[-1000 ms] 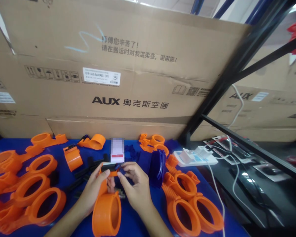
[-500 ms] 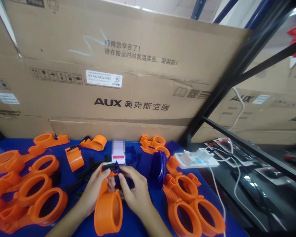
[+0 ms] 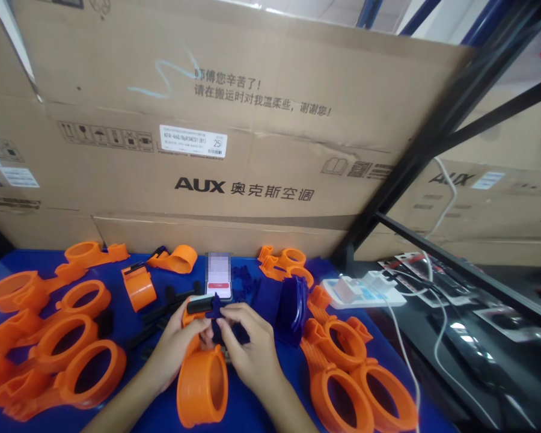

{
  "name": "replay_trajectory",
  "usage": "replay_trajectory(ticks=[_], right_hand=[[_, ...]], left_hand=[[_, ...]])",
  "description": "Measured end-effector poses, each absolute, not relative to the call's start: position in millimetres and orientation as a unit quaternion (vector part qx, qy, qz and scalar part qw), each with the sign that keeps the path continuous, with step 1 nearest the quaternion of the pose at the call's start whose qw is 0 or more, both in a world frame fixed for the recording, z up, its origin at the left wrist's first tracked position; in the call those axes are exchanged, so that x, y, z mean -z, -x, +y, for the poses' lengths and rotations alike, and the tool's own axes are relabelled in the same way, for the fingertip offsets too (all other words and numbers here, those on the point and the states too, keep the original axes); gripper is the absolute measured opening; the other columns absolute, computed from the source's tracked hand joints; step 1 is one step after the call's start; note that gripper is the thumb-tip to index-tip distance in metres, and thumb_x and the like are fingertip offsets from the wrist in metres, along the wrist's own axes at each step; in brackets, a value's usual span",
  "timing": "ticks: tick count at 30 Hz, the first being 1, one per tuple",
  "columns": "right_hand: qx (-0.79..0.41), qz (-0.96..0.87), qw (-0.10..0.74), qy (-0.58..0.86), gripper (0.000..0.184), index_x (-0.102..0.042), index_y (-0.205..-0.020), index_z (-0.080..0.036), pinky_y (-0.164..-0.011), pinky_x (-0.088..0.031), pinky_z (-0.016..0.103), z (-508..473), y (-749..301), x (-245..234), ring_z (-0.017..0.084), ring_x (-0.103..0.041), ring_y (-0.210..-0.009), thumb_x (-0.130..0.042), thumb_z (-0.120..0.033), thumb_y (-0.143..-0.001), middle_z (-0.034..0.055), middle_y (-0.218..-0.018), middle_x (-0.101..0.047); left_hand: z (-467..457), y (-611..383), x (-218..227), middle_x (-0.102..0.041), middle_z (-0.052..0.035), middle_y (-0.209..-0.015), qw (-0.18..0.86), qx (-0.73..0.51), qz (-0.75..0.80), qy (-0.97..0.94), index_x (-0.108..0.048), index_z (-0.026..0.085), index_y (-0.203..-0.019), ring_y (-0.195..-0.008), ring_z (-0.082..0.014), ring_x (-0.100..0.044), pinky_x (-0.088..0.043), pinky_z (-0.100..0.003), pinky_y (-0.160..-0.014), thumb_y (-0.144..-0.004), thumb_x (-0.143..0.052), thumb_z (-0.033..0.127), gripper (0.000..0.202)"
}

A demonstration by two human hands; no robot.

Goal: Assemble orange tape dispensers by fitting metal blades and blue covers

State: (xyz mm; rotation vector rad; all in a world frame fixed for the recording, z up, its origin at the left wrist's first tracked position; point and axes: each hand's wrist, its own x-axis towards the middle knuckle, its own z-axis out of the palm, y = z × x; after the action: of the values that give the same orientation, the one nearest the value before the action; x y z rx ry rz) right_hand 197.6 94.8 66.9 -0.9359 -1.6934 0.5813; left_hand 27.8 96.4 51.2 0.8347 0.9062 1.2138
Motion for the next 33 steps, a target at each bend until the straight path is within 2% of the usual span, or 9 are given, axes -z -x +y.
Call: replay_trajectory(ticks=[9,16,19,22,24,25,28,31,33], right_hand=[[-0.230,-0.724,0.522,0.387,0.015,-0.074,-0.106,-0.022,-0.081,-0.059,0.034,93.9,-198.3,-68.0,0.021,-0.071,-0.088,-0.063,-0.020,-0.097,0.0086,-0.101,-0.075],[-0.265,-0.718,0.522,0.376,0.015,-0.075,-0.107,-0.022,-0.084,-0.057,0.034,94.0,-200.0,-72.0,0.021,-0.070,-0.093,-0.064,-0.020,-0.096,0.0089,-0.102,-0.074],[-0.312,-0.703,0.516,0.377,0.010,-0.073,-0.100,-0.022,-0.084,-0.054,0.034,94.4,-202.0,-72.4,0.021,-0.068,-0.092,-0.064,-0.025,-0.098,0.0074,-0.100,-0.073],[-0.392,-0.655,0.522,0.380,0.012,-0.065,-0.092,-0.022,-0.074,-0.052,0.030,95.4,-202.4,-69.8,0.017,-0.064,-0.078,-0.064,-0.032,-0.098,0.0032,-0.089,-0.068],[-0.467,-0.625,0.512,0.360,0.015,-0.060,-0.105,-0.024,-0.068,-0.050,0.029,95.7,-202.1,-69.4,0.014,-0.061,-0.070,-0.064,-0.036,-0.099,0.0017,-0.091,-0.066],[-0.504,-0.616,0.499,0.343,0.022,-0.057,-0.116,-0.025,-0.067,-0.050,0.029,95.6,-202.0,-70.2,0.014,-0.060,-0.069,-0.063,-0.038,-0.099,0.0025,-0.097,-0.066],[-0.579,-0.611,0.452,0.295,0.038,-0.051,-0.133,-0.028,-0.069,-0.049,0.029,94.6,-203.2,-74.9,0.016,-0.061,-0.078,-0.060,-0.044,-0.100,0.0061,-0.112,-0.065],[-0.613,-0.601,0.432,0.274,0.039,-0.054,-0.132,-0.027,-0.068,-0.047,0.028,94.3,-205.6,-77.8,0.016,-0.058,-0.078,-0.061,-0.047,-0.099,0.0039,-0.101,-0.063],[-0.618,-0.584,0.452,0.270,0.039,-0.055,-0.129,-0.027,-0.064,-0.044,0.027,95.3,-206.7,-77.0,0.015,-0.055,-0.073,-0.063,-0.048,-0.097,0.0017,-0.095,-0.059]], left_hand=[[97.8,-29.0,-48.2,-0.066,0.0021,-0.064,0.651,-0.541,0.394,-0.359,-0.062,0.021,-0.093,-0.055,-0.0144,-0.061,-0.052,-0.026,-0.059,-0.087,-0.074,0.030,0.016],[96.5,-24.3,-45.0,-0.069,0.0013,-0.071,0.652,-0.534,0.383,-0.379,-0.064,0.020,-0.102,-0.063,-0.0149,-0.063,-0.054,-0.027,-0.065,-0.084,-0.076,0.021,0.021],[95.1,-24.4,-44.6,-0.069,0.0020,-0.073,0.663,-0.532,0.375,-0.370,-0.065,0.021,-0.106,-0.063,-0.0136,-0.064,-0.054,-0.026,-0.066,-0.080,-0.076,0.014,0.028],[92.4,-26.2,-46.8,-0.071,-0.0010,-0.074,0.703,-0.509,0.343,-0.360,-0.065,0.021,-0.118,-0.062,-0.0167,-0.066,-0.055,-0.028,-0.062,-0.081,-0.071,0.015,0.038],[89.8,-27.2,-49.1,-0.074,-0.0043,-0.080,0.733,-0.480,0.323,-0.357,-0.063,0.020,-0.129,-0.060,-0.0192,-0.068,-0.056,-0.031,-0.059,-0.081,-0.069,0.018,0.049],[88.6,-27.5,-50.0,-0.075,-0.0057,-0.087,0.743,-0.466,0.322,-0.356,-0.062,0.022,-0.134,-0.061,-0.0197,-0.068,-0.056,-0.032,-0.059,-0.081,-0.069,0.018,0.054],[86.9,-27.4,-49.9,-0.074,-0.0065,-0.108,0.732,-0.458,0.345,-0.369,-0.065,0.027,-0.134,-0.073,-0.0209,-0.072,-0.059,-0.034,-0.068,-0.081,-0.071,0.018,0.054],[87.9,-26.5,-47.1,-0.072,-0.0057,-0.119,0.709,-0.469,0.327,-0.413,-0.069,0.030,-0.130,-0.098,-0.0260,-0.071,-0.057,-0.037,-0.087,-0.080,-0.075,0.017,0.052],[88.9,-25.5,-46.4,-0.071,-0.0068,-0.127,0.720,-0.459,0.276,-0.441,-0.066,0.031,-0.135,-0.115,-0.0312,-0.067,-0.052,-0.043,-0.099,-0.079,-0.078,0.018,0.059]])
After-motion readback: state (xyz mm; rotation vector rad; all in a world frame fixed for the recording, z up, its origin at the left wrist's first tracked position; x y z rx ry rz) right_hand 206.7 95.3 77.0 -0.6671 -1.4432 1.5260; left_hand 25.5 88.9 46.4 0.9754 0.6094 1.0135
